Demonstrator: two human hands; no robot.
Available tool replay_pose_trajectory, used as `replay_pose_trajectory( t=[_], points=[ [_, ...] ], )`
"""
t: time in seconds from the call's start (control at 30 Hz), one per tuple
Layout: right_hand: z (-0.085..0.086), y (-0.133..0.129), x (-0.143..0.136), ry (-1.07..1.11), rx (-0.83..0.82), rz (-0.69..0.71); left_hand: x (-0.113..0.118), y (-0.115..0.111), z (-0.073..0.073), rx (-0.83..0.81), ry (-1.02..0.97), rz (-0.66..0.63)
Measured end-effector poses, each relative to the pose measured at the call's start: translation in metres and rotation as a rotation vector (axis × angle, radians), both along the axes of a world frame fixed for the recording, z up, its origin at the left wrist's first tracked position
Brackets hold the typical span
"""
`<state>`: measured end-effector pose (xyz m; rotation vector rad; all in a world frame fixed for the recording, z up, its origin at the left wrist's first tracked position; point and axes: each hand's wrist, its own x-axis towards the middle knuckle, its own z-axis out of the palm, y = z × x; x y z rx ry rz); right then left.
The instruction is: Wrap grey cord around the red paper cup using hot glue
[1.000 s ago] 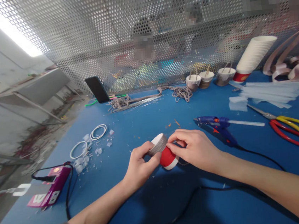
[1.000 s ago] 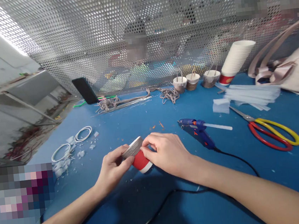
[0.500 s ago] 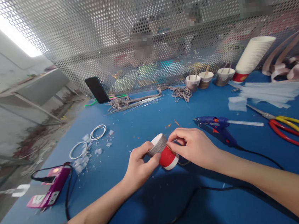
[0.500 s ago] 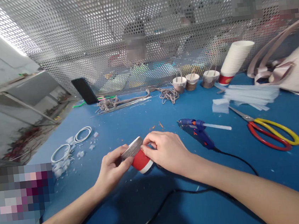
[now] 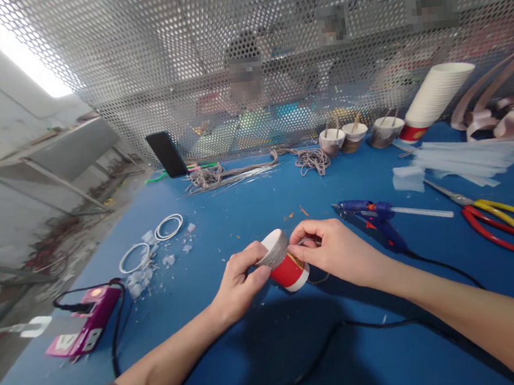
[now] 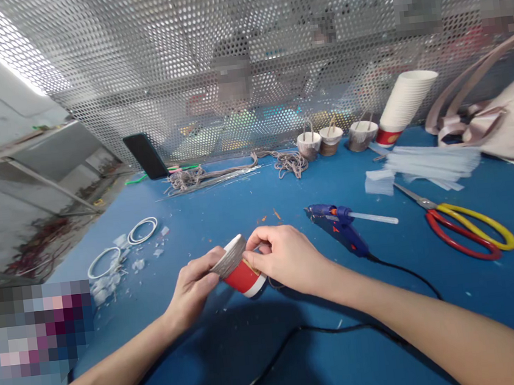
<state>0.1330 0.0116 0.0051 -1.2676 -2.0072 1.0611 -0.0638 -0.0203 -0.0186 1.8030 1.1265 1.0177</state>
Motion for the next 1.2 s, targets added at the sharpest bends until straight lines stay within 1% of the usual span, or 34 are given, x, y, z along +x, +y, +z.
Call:
replay_pose_trajectory(
  t=[0.17, 0.27, 0.4, 0.53, 0.63, 0.77, 1.03, 1.2],
  points=[
    [0.000, -0.002, 0.000, -0.012, 0.057, 0.008, 0.002, -0.001, 0.002, -0.136, -0.004, 0.068],
    [0.001, -0.001, 0.001, -0.025, 0.101, -0.008, 0.002, 0.001, 0.002, -0.201, -0.052, 0.064],
    [0.000, 0.000, 0.002, -0.055, 0.249, -0.020, 0.004, 0.005, 0.000, -0.294, -0.107, 0.046],
    [-0.003, -0.002, 0.001, -0.137, 0.380, 0.009, 0.007, 0.004, 0.001, -0.389, -0.164, 0.038],
    [-0.004, -0.003, 0.000, -0.176, 0.417, 0.028, 0.009, 0.002, 0.005, -0.372, -0.143, 0.063],
    [-0.004, -0.003, 0.001, -0.162, 0.424, 0.035, 0.013, -0.001, 0.009, -0.337, -0.117, 0.088],
    [-0.002, -0.003, 0.002, -0.168, 0.477, 0.046, 0.017, -0.002, 0.005, -0.191, -0.044, 0.199],
    [-0.003, -0.003, 0.003, -0.191, 0.505, 0.067, 0.019, -0.002, 0.005, -0.139, -0.007, 0.194]
  ],
)
